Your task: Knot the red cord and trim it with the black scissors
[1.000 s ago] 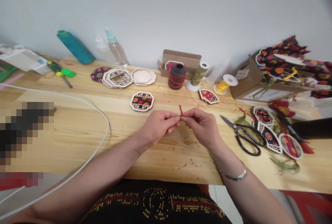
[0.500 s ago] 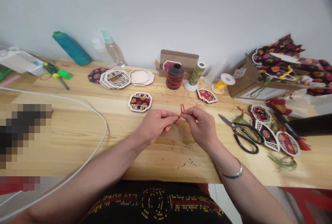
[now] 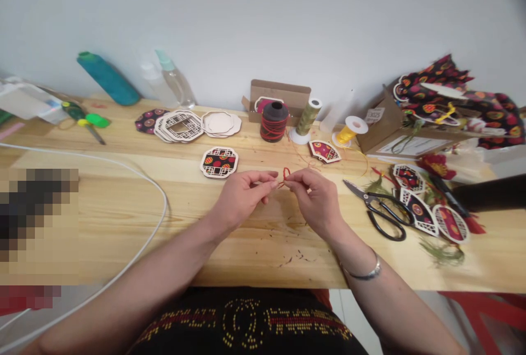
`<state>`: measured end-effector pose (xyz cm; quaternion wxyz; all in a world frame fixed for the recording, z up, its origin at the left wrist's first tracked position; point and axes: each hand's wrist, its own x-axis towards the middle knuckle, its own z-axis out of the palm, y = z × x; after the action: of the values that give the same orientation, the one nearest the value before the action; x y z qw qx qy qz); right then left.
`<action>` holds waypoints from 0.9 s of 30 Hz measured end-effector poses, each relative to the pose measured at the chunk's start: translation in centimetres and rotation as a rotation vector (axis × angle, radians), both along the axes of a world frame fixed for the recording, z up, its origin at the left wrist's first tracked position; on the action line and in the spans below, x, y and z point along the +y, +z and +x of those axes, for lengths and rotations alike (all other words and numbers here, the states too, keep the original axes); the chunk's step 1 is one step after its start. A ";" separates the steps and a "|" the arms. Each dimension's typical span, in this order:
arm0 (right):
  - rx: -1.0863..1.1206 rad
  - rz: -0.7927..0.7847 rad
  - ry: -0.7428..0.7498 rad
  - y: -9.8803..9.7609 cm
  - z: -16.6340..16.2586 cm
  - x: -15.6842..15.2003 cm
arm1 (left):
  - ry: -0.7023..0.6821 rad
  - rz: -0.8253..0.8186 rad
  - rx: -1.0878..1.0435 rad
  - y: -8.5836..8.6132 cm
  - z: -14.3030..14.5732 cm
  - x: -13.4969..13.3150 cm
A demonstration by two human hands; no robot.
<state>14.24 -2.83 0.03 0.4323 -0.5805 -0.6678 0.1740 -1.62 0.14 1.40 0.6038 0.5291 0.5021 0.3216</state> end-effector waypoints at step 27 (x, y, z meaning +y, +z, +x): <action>0.615 -0.376 0.013 0.2 -0.6 0.2 | -0.044 1.026 0.311 -2.1 0.3 -1.0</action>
<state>13.65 -2.61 0.25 0.4977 -0.5660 -0.4665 0.4630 -1.32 -0.87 -0.66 0.1927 0.8080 0.3530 0.4306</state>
